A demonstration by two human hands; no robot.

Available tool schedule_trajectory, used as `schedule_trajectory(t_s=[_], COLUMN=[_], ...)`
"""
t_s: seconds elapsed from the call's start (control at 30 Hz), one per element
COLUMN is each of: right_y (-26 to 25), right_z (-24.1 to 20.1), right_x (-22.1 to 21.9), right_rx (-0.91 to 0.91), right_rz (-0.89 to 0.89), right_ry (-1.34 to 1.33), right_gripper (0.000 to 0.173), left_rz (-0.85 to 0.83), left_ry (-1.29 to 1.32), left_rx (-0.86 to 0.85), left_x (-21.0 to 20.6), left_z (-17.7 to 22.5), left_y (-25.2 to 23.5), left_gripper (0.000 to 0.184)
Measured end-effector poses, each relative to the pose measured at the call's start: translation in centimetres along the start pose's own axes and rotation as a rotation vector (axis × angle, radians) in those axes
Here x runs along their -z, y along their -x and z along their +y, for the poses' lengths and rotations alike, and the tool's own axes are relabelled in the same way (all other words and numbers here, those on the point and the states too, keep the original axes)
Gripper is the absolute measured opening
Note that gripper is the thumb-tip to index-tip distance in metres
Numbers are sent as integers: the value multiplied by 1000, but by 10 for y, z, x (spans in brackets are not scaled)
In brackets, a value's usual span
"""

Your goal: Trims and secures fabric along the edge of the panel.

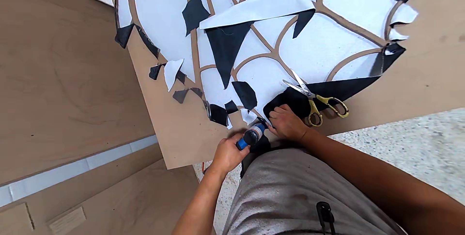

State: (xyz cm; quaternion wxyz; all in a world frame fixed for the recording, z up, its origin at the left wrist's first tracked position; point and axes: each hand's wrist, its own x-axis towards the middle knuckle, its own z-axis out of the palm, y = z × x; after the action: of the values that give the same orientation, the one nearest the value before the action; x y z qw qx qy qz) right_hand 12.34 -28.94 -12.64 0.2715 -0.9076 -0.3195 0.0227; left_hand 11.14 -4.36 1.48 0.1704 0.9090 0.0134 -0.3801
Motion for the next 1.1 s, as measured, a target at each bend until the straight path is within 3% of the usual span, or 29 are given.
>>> schedule_trajectory(t_s=[0.1,0.17,0.27,0.43,0.5,0.63,0.77,0.83,0.93,1.03,1.1], right_y=[0,-1,-9,-79,-116,-168,-204,-215,-216,-207,-201], right_z=[-2,-3,-14,-42,-46,-38,-31,-22,-10,9,21], right_x=[0,6,20,13,5,0,13,18,16,5,-4], right_rx=[-3,-53,-148,-119,-131,-53,67,136,337,546,582], right_rz=[9,42,122,-109,-155,-316,-646,-744,-680,-420,-295], right_ry=[-10,-39,-86,42,85,69,-53,-39,-71,-52,-51], right_gripper=[35,37,24,78,85,68,32,29,25,24,24], left_rz=[10,131,332,368,382,353,347,335,313,285,273], left_ry=[35,173,325,306,383,457,457,459,463,452,446], left_rx=[4,20,173,465,496,516,506,509,516,524,529], left_x=[-2,-6,-1,7,3,4,8,9,11,14,14], left_z=[-6,-19,-43,-92,-109,-116,-112,-112,-111,-110,-110], left_y=[8,18,35,34,30,29,32,32,34,33,33], left_gripper=[31,30,29,29,30,28,27,28,30,34,35])
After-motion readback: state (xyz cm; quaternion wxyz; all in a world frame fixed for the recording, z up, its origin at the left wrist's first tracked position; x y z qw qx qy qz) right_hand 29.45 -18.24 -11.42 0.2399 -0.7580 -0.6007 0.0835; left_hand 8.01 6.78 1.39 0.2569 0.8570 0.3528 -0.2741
